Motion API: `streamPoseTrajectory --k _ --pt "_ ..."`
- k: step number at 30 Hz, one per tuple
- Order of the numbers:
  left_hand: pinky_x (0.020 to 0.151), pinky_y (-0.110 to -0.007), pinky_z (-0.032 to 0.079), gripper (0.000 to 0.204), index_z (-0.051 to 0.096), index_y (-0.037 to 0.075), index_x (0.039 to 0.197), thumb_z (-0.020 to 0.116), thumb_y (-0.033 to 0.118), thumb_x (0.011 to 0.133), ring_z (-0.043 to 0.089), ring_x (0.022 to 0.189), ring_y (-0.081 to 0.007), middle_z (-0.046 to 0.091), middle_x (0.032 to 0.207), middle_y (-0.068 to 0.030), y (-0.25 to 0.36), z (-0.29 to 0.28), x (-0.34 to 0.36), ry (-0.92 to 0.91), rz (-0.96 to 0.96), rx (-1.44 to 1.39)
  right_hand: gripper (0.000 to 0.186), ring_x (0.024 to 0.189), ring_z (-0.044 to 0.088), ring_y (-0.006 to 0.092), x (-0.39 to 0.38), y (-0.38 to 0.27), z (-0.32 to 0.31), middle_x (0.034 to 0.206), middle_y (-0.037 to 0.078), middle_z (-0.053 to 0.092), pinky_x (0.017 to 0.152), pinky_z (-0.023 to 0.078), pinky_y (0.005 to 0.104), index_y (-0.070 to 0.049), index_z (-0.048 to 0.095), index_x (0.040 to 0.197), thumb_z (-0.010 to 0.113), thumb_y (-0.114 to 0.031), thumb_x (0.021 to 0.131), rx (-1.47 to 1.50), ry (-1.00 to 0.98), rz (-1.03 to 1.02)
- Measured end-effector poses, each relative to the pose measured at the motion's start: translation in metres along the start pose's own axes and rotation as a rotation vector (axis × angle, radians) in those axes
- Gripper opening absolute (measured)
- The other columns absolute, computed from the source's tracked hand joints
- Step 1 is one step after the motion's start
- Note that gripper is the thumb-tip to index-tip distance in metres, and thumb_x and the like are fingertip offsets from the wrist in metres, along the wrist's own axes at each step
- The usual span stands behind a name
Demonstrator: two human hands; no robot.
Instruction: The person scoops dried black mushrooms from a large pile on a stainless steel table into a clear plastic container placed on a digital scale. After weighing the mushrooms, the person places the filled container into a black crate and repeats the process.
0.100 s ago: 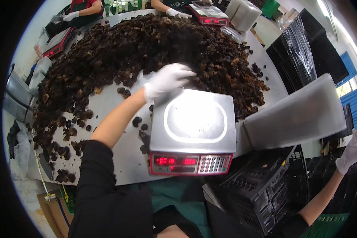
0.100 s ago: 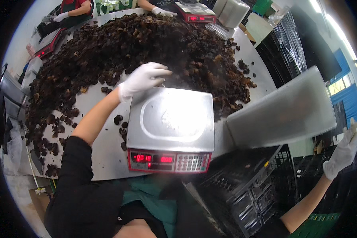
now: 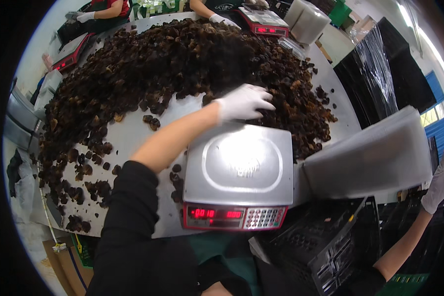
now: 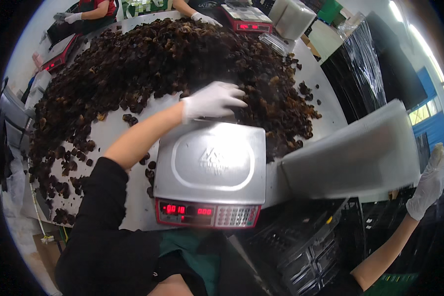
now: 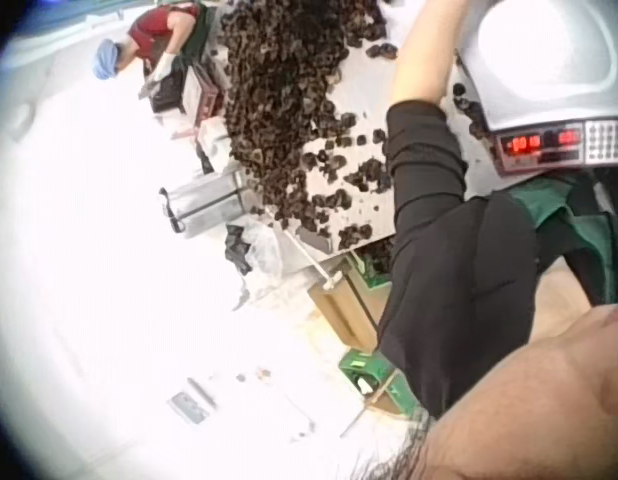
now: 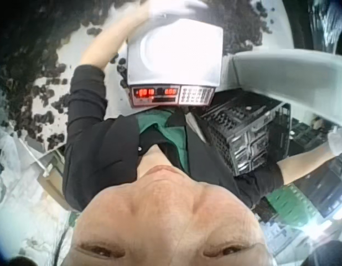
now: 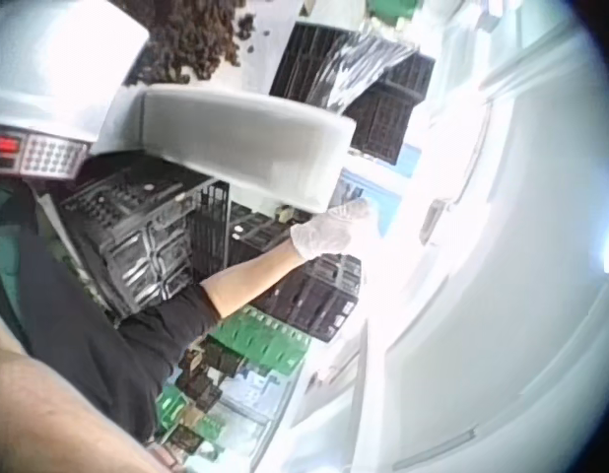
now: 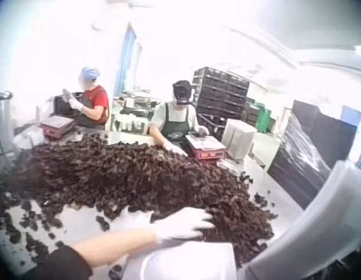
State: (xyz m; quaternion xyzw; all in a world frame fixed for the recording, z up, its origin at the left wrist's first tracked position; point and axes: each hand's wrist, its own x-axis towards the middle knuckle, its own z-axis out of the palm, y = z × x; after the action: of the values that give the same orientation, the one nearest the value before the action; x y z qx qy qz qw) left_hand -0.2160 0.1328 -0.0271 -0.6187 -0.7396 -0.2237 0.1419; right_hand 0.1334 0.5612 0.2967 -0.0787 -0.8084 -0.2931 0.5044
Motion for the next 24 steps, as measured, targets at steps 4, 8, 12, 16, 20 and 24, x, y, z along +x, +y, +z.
streamPoseTrajectory --k 4,8,12,16,20,24 --pt "0.110 -0.070 0.023 0.063 0.059 0.038 0.134 0.075 0.052 0.075 0.026 0.146 -0.0385 0.037 0.155 -0.0089 -0.023 0.044 0.045 -0.429 0.016 0.176 0.053 0.103 0.060 0.0128 0.017 0.006 0.051 0.112 0.005 0.065 0.091 0.047 0.0287 -0.006 0.062 0.131 0.045 -0.048 0.104 0.206 -0.706 0.319" --pt "0.102 -0.066 0.037 0.061 0.063 0.039 0.128 0.078 0.053 0.070 0.031 0.143 -0.0370 0.036 0.156 -0.0048 -0.046 0.070 0.033 -0.640 -0.039 0.223 0.069 0.120 0.052 0.0150 0.004 0.066 0.061 0.137 0.006 0.054 0.106 0.038 0.0275 -0.009 0.047 0.146 0.038 -0.061 0.101 0.561 -0.868 0.658" --pt "0.080 -0.045 0.055 0.039 0.074 0.030 0.107 0.078 0.033 0.068 0.054 0.119 -0.0279 0.057 0.134 -0.0028 -0.068 0.044 -0.029 -0.559 -0.105 0.217 0.066 0.127 0.047 0.0187 -0.012 0.036 0.066 0.143 0.012 0.048 0.110 0.034 0.0304 -0.004 0.041 0.145 0.043 -0.053 0.102 0.579 -0.651 0.526" --pt "0.084 -0.043 0.054 0.040 0.072 0.022 0.107 0.076 0.025 0.067 0.055 0.116 -0.0291 0.059 0.130 -0.0041 -0.075 0.000 -0.136 -0.425 -0.423 0.100 0.053 0.111 0.057 0.0212 0.012 -0.041 0.025 0.124 0.017 0.063 0.099 0.044 0.0334 0.007 0.058 0.128 0.050 -0.039 0.104 0.416 -0.606 0.388" --pt "0.087 -0.042 0.054 0.043 0.068 0.017 0.110 0.076 0.027 0.069 0.051 0.118 -0.0331 0.056 0.132 -0.0098 -0.022 -0.062 -0.236 -0.386 -0.610 0.073 0.055 0.114 0.056 0.0216 0.008 -0.017 0.042 0.128 0.019 0.062 0.102 0.042 0.0332 0.009 0.057 0.130 0.051 -0.039 0.104 0.503 -0.594 0.459" --pt "0.091 -0.044 0.054 0.050 0.067 0.016 0.114 0.081 0.027 0.067 0.050 0.120 -0.0363 0.053 0.135 -0.0141 0.032 -0.110 -0.311 -0.387 -0.717 -0.021 0.059 0.122 0.052 0.0216 -0.022 0.072 0.090 0.135 0.019 0.058 0.107 0.038 0.0324 0.008 0.053 0.135 0.050 -0.042 0.104 0.677 -0.494 0.466"
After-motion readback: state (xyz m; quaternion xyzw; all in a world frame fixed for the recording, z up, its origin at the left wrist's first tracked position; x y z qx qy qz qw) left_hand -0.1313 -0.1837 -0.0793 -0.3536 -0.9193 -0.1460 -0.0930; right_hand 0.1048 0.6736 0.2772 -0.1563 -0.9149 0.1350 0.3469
